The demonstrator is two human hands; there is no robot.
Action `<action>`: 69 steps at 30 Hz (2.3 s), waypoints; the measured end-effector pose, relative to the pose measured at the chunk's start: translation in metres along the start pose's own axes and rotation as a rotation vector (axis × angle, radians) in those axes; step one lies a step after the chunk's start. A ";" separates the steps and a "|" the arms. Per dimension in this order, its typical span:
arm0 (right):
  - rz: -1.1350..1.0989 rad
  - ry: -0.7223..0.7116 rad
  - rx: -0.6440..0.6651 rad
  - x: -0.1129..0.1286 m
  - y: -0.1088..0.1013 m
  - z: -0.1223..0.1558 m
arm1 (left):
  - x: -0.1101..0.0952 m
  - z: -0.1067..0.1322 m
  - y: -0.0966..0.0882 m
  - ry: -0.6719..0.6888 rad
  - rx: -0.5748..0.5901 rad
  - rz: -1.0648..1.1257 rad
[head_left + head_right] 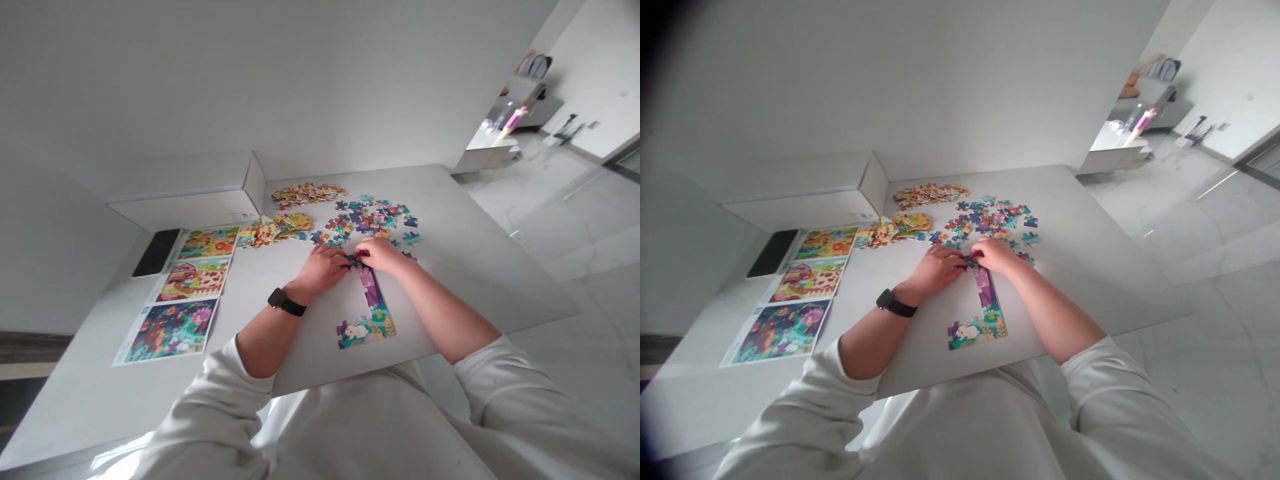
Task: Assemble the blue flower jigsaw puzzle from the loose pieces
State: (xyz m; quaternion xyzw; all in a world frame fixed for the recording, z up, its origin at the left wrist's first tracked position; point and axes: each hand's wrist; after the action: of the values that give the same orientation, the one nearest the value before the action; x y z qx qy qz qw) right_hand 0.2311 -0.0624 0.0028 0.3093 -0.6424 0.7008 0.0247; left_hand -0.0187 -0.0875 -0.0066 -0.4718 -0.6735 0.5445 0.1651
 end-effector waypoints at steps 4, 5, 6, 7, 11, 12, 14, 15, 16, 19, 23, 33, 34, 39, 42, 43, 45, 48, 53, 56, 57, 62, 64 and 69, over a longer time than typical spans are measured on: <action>0.010 0.010 -0.004 0.002 0.000 0.001 | 0.001 0.001 0.001 -0.006 -0.009 0.001; 0.014 0.009 -0.007 0.003 0.000 0.001 | 0.001 0.001 0.001 -0.007 -0.011 -0.001; 0.019 0.005 -0.008 0.004 0.000 0.001 | 0.002 0.001 0.002 -0.007 -0.012 -0.003; 0.022 0.000 -0.006 0.004 0.001 0.001 | 0.003 0.001 0.002 -0.004 -0.011 -0.005; 0.032 -0.019 0.029 0.006 0.001 0.001 | 0.005 0.001 0.002 0.003 -0.003 -0.008; 0.033 -0.017 0.040 0.005 0.001 0.001 | 0.006 0.001 0.003 0.005 0.001 -0.008; 0.036 -0.006 0.060 0.003 -0.001 0.002 | 0.005 0.001 0.003 0.016 0.008 -0.006; 0.040 0.000 0.068 0.002 -0.003 0.002 | 0.005 0.001 0.004 0.025 0.012 -0.003; 0.047 0.004 0.073 0.000 -0.005 0.002 | 0.004 0.001 0.005 0.034 0.014 0.001; 0.075 0.006 0.080 -0.004 -0.010 0.003 | 0.000 0.000 0.008 0.061 0.025 0.019; 0.080 0.006 0.096 -0.008 -0.016 0.003 | -0.007 -0.001 0.011 0.074 0.051 0.036; 0.002 -0.026 0.099 -0.010 -0.018 0.006 | -0.055 0.000 -0.002 0.297 0.162 0.154; -0.001 -0.022 0.095 -0.010 -0.018 0.006 | -0.062 0.001 -0.001 0.327 0.187 0.147; -0.009 -0.015 0.085 -0.009 -0.018 0.006 | -0.081 0.006 0.013 0.357 0.261 0.073; -0.005 0.000 0.090 -0.009 -0.020 0.005 | -0.080 0.004 0.019 0.354 0.262 0.060; -0.003 0.004 0.091 -0.010 -0.021 0.005 | -0.080 0.003 0.020 0.355 0.258 0.061; 0.004 0.012 0.089 -0.011 -0.024 0.006 | -0.080 0.000 0.023 0.355 0.247 0.068; 0.011 0.021 0.083 -0.014 -0.026 0.007 | -0.083 -0.003 0.030 0.348 0.231 0.076; 0.008 0.006 0.067 -0.016 -0.027 0.007 | -0.087 -0.004 0.034 0.330 0.212 0.102; 0.013 -0.015 0.044 -0.017 -0.028 0.007 | -0.080 -0.008 0.025 0.290 0.147 0.184; 0.018 -0.017 0.028 -0.018 -0.028 0.006 | -0.075 -0.010 0.020 0.265 0.111 0.220; 0.066 0.025 -0.057 -0.024 -0.028 0.003 | -0.025 -0.013 -0.010 0.055 -0.138 0.364; 0.082 0.049 -0.061 -0.024 -0.027 0.002 | 0.000 -0.009 -0.020 -0.063 -0.219 0.392; 0.095 0.053 -0.019 -0.023 -0.023 0.001 | 0.044 0.010 -0.040 -0.243 -0.319 0.268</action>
State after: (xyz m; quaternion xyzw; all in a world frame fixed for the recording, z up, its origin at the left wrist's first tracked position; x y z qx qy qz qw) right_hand 0.2595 -0.0509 0.0126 0.2595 -0.6620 0.7031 0.0114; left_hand -0.0663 -0.0563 0.0124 -0.5083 -0.6972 0.5010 -0.0675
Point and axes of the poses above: each hand's wrist, its own z-axis away from the middle knuckle, its own y-axis out of the palm, x = y × z, and after that the axes turned 8 degrees about y, right-handed
